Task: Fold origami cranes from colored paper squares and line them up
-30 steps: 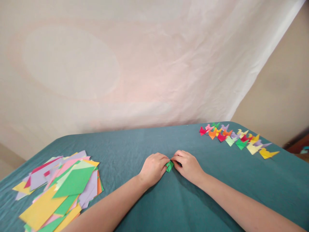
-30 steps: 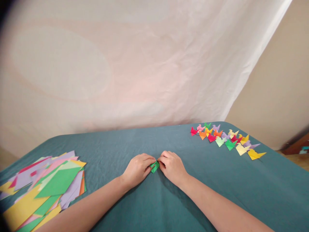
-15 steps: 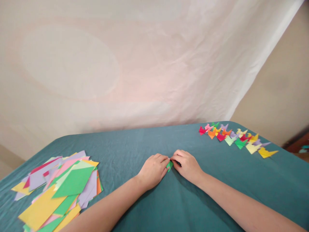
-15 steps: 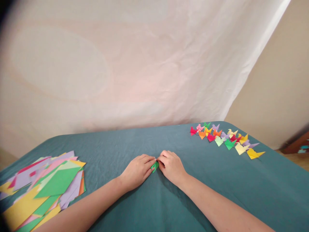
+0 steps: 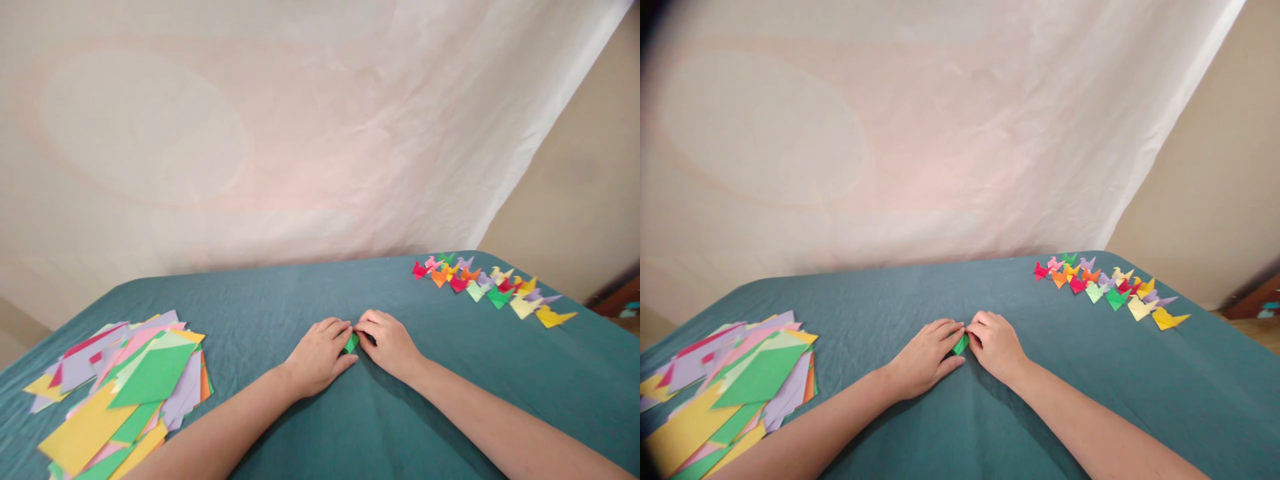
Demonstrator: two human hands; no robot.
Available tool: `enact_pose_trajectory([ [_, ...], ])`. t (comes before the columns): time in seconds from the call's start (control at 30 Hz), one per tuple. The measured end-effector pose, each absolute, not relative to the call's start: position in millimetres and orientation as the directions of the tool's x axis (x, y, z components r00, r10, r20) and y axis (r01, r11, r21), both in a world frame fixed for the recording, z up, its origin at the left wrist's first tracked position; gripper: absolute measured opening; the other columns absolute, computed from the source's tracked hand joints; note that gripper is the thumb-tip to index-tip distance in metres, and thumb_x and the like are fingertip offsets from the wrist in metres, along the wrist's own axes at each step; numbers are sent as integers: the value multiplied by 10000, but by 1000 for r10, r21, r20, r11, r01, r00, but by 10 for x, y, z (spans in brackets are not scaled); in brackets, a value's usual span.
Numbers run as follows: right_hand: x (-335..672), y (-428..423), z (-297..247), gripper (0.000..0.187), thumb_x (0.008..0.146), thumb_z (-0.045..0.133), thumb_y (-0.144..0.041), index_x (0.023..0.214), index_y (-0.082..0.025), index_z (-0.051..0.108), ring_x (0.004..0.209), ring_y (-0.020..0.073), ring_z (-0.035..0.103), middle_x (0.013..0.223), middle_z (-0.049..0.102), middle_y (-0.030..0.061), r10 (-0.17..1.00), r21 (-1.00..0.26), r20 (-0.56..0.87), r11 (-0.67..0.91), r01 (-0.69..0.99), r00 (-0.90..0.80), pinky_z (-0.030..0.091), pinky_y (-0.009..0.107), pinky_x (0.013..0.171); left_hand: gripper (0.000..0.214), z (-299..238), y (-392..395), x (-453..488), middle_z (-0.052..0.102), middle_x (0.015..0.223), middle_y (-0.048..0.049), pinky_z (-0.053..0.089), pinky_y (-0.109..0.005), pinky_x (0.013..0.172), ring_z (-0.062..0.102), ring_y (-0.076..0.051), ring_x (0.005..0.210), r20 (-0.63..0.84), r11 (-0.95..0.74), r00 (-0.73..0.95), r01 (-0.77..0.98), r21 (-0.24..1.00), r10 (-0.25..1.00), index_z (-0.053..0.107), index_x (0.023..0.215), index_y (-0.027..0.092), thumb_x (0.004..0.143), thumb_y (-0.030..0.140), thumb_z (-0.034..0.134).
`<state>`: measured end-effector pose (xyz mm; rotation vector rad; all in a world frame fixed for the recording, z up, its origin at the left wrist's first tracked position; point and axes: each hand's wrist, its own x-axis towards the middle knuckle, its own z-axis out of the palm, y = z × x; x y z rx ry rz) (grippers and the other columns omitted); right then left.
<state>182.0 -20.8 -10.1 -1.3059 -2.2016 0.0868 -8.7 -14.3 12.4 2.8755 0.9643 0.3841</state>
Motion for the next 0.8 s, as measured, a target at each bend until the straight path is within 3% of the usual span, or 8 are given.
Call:
enact_pose_trajectory([
  [0.47, 1804, -243, -103, 180, 795, 511, -115, 839, -205, 660, 764, 148, 530, 801, 599, 25, 803, -356, 466, 554, 752, -371, 412, 274, 731, 560, 131, -129, -144, 386, 1374, -98, 267, -427, 1046, 292, -269, 1280, 131, -797, 788, 579, 174, 601, 357, 1331, 162, 889, 505, 354],
  [0.67, 1833, -246, -106, 301, 739, 474, -12, 856, -207, 672, 790, 153, 520, 832, 599, 29, 768, -321, 489, 600, 733, -414, 402, 287, 754, 623, 137, -100, -178, 359, 1389, -100, 242, -422, 1061, 261, -279, 1294, 103, -806, 806, 559, 194, 583, 318, 1356, 165, 870, 555, 350],
  [0.8, 1834, -248, -100, 280, 770, 473, -24, 811, -206, 682, 793, 153, 510, 820, 595, 34, 739, -287, 500, 634, 718, -452, 395, 286, 751, 657, 136, -85, -194, 338, 1401, -104, 235, -430, 1061, 249, -286, 1299, 87, -810, 815, 547, 210, 573, 291, 1370, 168, 860, 578, 348],
])
